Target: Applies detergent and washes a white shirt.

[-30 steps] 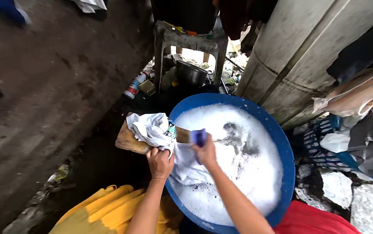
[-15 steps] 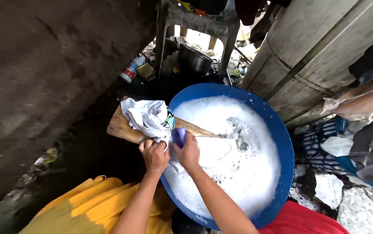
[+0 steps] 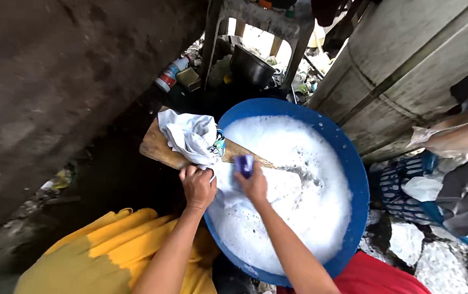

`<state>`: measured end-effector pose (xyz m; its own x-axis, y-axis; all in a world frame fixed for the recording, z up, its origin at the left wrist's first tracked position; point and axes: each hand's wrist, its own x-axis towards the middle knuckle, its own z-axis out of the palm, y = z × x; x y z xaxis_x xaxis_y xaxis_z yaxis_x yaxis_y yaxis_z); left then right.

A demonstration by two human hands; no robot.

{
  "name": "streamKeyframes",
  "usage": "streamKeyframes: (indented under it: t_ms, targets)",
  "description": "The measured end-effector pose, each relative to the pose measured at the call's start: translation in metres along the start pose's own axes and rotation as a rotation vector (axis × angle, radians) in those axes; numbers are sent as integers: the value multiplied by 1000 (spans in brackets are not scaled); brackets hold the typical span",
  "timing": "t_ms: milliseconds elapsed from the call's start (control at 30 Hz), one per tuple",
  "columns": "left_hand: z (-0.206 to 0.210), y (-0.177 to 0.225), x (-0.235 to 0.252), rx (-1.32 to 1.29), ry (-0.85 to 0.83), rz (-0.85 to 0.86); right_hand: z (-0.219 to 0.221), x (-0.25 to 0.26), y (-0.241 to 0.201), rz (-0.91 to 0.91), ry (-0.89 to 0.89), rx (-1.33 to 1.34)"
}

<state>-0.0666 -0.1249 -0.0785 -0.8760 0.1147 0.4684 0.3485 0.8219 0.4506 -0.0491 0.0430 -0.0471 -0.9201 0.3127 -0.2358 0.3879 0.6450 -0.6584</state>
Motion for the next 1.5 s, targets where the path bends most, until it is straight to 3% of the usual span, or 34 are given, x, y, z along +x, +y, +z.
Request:
streamKeyframes:
  t_ms: [67,133,200,300,367,500,567,633,767,833,967,1033,1200,1233,1300,1400,1467,1500]
  targets:
    - [3,1,2,-12,-4,-5,-27,18,64,168,139,-63]
    - [3,1,2,-7,7,-7,-48,27,96,358,206,-82]
    - [3,2,3,-5,12,-3,-39,26,74,334,207,-35]
    - [2,2,2,-5,2,1,12,-4,-15,53,54,28]
    - [0,-2,1,-10,-5,0,16,-14,-37,-19,-48,19]
    - [2,-1,4,-25,-44,-10,-30,16,70,247,165,-55]
    - [1,0,4,-14,-35,-8,-46,23,94,408,239,-52]
    - [0,3,5,-8,-34,-13,-37,22,65,365,223,-7]
    - [-2,1,2,-9,-39,-8,16,-13,-34,0,-5,32]
    - [-3,1,2,-12,-40,-12,5,-9,-19,14,-43,-25]
    - [1,0,5,-8,-46,-11,-45,24,90,335,203,-81]
    - [0,2,6,-9,-46,-11,-50,26,83,416,215,-62]
    - [0,0,5,-13,-45,-4,12,-10,-31,30,-7,15]
    - [1,-1,3,-12,-44,-3,11,-11,-28,2,-39,-11]
    - [1,-1,4,-10,-52,1,-7,7,19,63,27,-58]
    - [2,0,7,-8,-43,-8,-48,32,96,350,205,-74]
    - [2,1,7,-2,-44,-11,-51,33,91,419,232,-49]
    - [2,1,8,-4,-45,-12,-42,30,72,358,219,-22]
